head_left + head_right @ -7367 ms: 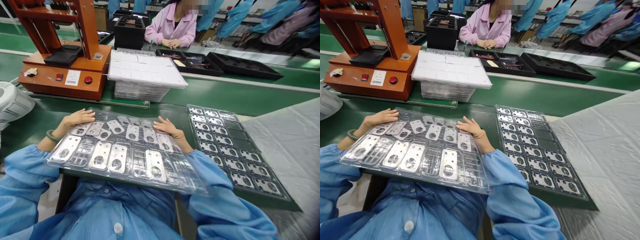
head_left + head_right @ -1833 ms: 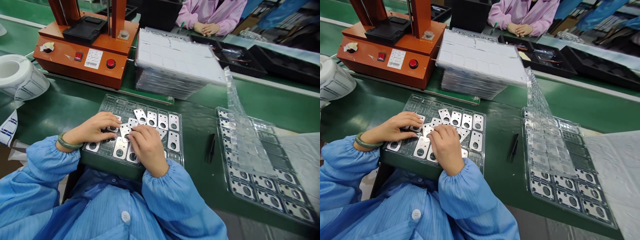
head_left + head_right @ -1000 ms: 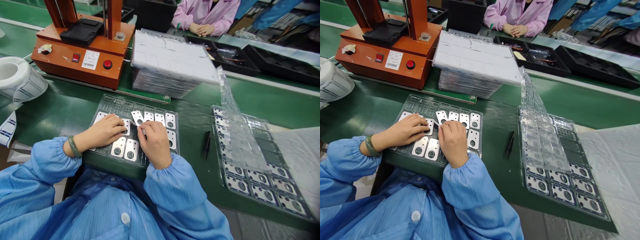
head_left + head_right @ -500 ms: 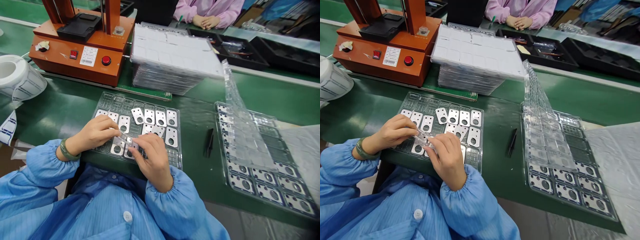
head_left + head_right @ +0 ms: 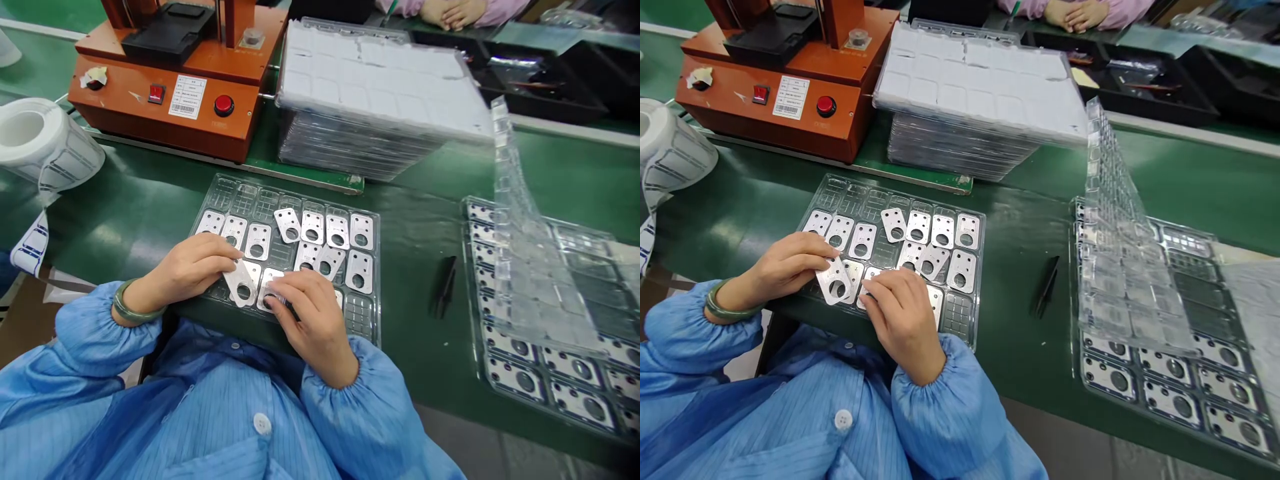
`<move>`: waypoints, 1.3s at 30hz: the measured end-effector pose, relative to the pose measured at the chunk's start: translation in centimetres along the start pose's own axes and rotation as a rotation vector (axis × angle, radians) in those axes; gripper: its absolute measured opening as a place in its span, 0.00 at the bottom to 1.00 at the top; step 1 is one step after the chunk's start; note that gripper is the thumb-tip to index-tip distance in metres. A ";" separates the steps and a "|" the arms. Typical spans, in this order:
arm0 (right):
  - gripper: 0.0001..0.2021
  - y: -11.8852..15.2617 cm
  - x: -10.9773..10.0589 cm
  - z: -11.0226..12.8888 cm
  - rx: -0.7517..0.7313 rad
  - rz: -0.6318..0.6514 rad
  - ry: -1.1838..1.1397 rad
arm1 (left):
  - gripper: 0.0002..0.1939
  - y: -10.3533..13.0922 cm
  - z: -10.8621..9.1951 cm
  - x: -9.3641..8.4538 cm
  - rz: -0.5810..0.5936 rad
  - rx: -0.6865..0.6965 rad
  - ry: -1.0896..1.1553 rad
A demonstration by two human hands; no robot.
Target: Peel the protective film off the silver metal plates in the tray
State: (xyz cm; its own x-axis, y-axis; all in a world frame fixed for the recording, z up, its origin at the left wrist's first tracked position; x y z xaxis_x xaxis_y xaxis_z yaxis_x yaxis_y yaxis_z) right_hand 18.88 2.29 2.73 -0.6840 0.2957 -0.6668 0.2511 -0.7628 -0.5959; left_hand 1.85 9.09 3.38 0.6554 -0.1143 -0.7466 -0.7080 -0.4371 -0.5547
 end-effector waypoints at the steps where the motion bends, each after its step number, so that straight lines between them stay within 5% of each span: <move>1: 0.10 0.1 -0.2 -0.2 0.012 -0.021 0.008 | 0.10 0.2 0.1 0.1 0.027 -0.016 0.016; 6: 0.10 0.7 -1.9 -1.5 0.078 -0.134 0.039 | 0.11 1.6 1.3 0.7 0.218 -0.151 0.044; 13: 0.06 1.6 -2.6 -3.2 0.181 -0.133 0.234 | 0.20 2.1 2.5 1.0 0.301 -0.273 -0.016; 19: 0.08 2.1 -1.9 -4.2 0.251 -0.047 0.386 | 0.18 2.5 0.8 0.2 0.181 -0.306 -0.116; 25: 0.10 2.5 -1.9 -4.9 0.283 0.000 0.401 | 0.18 3.6 -2.4 1.6 0.240 -0.235 -0.241; 32: 0.07 3.5 -3.3 -5.7 0.295 -0.015 0.404 | 0.13 4.8 -1.7 0.7 0.140 -0.225 -0.159; 39: 0.08 1.8 -3.9 -5.6 0.242 -0.060 0.459 | 0.14 1.0 -3.3 1.2 0.117 -0.176 -0.192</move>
State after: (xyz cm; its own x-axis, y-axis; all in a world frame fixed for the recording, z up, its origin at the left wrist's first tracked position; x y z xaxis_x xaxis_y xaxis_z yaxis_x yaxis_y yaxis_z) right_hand 25.85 3.01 1.75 -0.3082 0.5231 -0.7946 0.0181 -0.8319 -0.5547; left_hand 2.80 5.60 3.10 0.4985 -0.0096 -0.8669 -0.7081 -0.5813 -0.4008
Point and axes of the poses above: each hand's wrist, its own y-axis away from the middle knuckle, its own x-axis out of the palm, z = x × y, the point moved 7 cm from there along -y, towards the middle knuckle, and after that the axes turned 3 degrees about -x, right-handed, at the moved point
